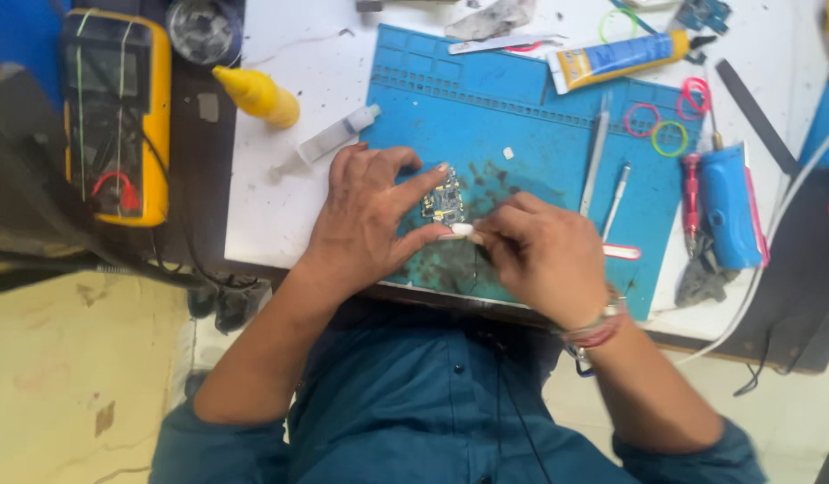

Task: The person uses a hot air gun to heat a small circuit board, then applies liquid from a syringe and wipes the surface with a cotton swab. They use tweezers to adjust components and a pink tool to scrape or clean the board. The work is performed on a blue cutting mat with various tools nearby.

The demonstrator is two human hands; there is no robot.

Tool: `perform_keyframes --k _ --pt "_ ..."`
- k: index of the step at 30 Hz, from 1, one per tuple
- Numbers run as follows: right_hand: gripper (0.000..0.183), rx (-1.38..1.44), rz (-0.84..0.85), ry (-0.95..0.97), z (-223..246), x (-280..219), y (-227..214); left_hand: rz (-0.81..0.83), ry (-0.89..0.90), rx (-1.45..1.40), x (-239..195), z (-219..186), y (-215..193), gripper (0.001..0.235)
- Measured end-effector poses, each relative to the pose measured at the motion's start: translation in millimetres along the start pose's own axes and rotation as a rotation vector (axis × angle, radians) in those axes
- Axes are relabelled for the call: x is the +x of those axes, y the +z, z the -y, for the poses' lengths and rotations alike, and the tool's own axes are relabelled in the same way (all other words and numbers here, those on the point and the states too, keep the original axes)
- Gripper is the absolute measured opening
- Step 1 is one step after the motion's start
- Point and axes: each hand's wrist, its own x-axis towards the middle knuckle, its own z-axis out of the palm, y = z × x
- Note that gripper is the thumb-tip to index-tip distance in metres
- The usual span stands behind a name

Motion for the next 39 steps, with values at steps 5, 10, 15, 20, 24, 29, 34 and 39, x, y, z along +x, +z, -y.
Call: perform_keyframes --k 5,10,15,20,24,29,34,39 --pt "0.004 0.031 -0.159 -0.009 3.6 -13.9 17.8 0.034 0.011 -0.052 0.8 2.6 -1.5 0.059" --pt "0.005 0.015 -0.210 0.008 11.1 -1.1 20.3 0.004 0.008 -0.068 0.5 3.5 -1.2 0.061" --pt "0.007 -0.070 -0.087 0.043 14.3 2.1 12.9 -0.008 0.007 -0.084 4.0 4.0 -2.4 0.061" --pt "0.007 -0.019 -0.256 -0.011 16.6 -2.7 22.8 -0.013 -0.001 -0.097 -2.2 4.2 1.2 0.062" --pt "0.005 -0.074 -0.142 0.054 19.3 1.9 17.2 -0.017 -0.001 -0.089 3.4 6.0 -1.7 0.064" --pt "0.007 0.021 -0.202 0.022 17.3 -4.9 24.0 -0.012 -0.008 -0.103 -0.8 1.6 -0.6 0.062" --pt "0.003 -0.019 -0.232 0.023 13.1 3.9 25.8 -0.014 -0.026 -0.085 2.3 5.7 -1.4 0.063" --pt "0.012 -0.076 -0.120 0.083 21.5 3.3 19.2 -0.028 0.007 -0.099 3.0 5.1 -2.2 0.062"
